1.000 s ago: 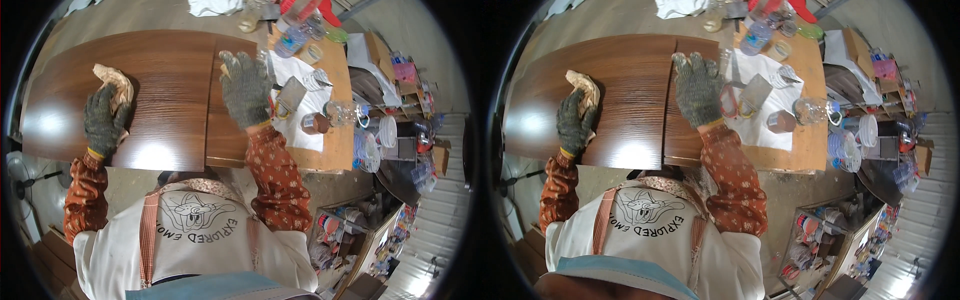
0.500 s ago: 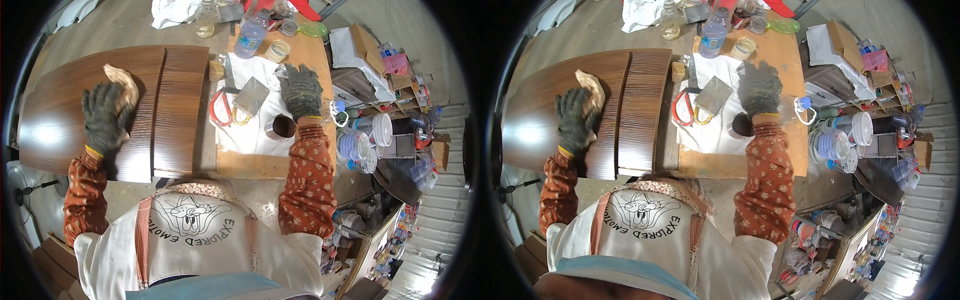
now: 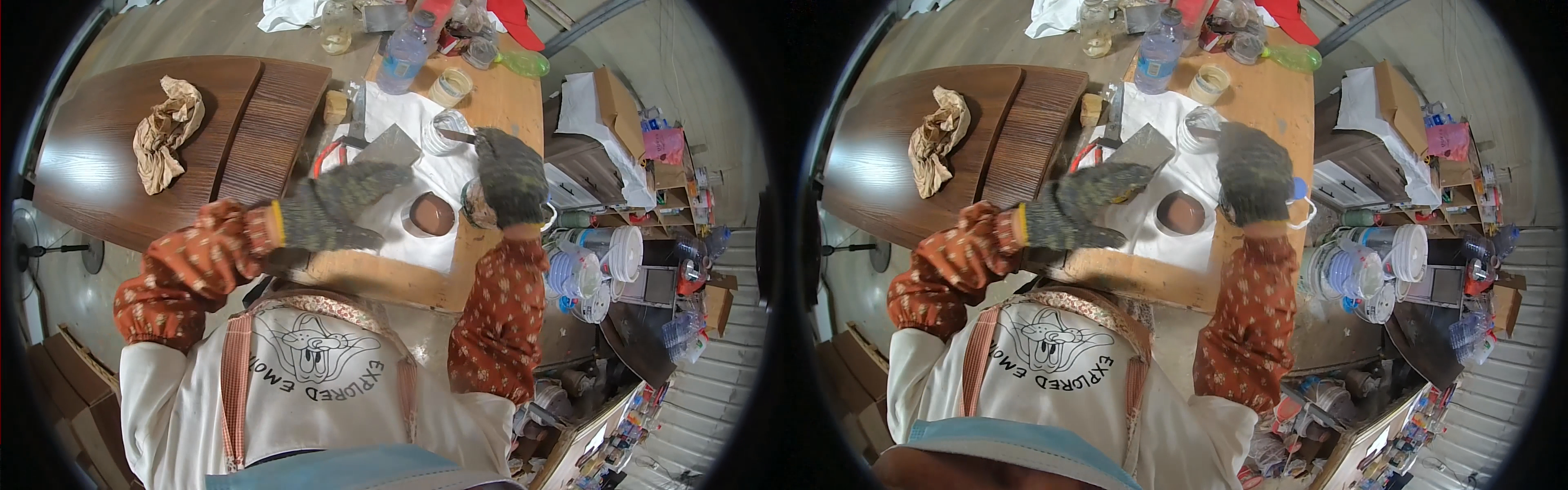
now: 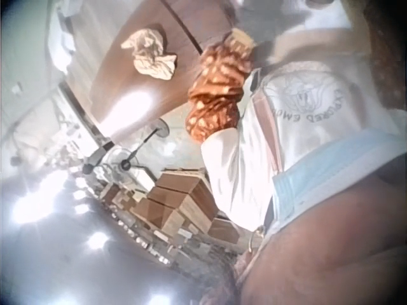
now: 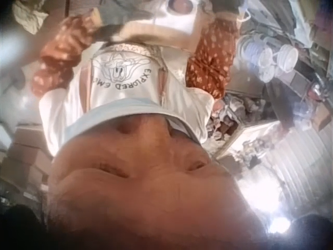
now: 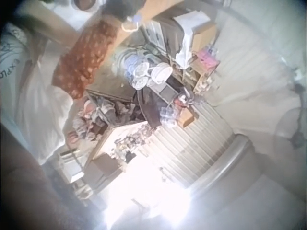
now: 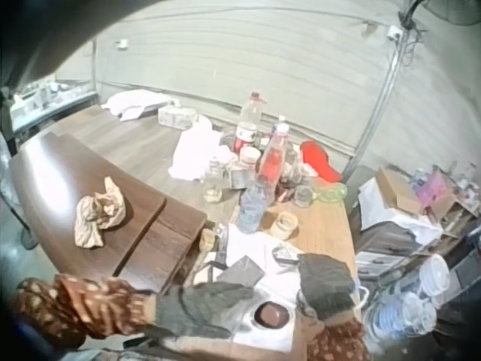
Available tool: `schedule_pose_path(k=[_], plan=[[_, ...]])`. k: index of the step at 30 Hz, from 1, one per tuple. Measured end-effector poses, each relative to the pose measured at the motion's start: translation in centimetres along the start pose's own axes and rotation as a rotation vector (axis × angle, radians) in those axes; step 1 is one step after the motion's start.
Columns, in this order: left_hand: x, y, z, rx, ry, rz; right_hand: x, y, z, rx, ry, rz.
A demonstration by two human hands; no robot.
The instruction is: The person wipes wooden panels and their edges with a cloth, applies liquid from a bottle to the cloth to continue cleaning the surfaces, and handles a small wooden block.
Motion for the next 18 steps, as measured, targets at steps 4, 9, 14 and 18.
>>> schedule_pose_path(k=[4, 9, 14, 18], plan=[[5.5, -0.3, 3.1, -0.329, 0.197, -0.750, -1.0, -1.1, -5.7, -0.164, -0.294, -0.099], [8.8, 1.4, 3.3, -0.424, -0.025, -0.501, -0.7, 0.1, -11.0, 0.026, -0.492, 0.716], [4.1, -0.3, 2.6, -0.254, 0.103, -0.539, 1.5, 3.0, -13.1, -0.015, -0.382, 0.462], [-3.1, 4.7, 4.6, -0.276, -0.084, 0.047, 4.0, 4.7, -12.0, -0.104, -0.218, 0.214]])
Point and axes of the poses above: each hand's wrist, its own z-axis towards the middle knuckle, its own x-axis out of the palm, y = z × x, the point moved 3 cm from there along z, towards the middle knuckle, and after that the axes turned 13 degrees about -x, right-handed, at the moved point
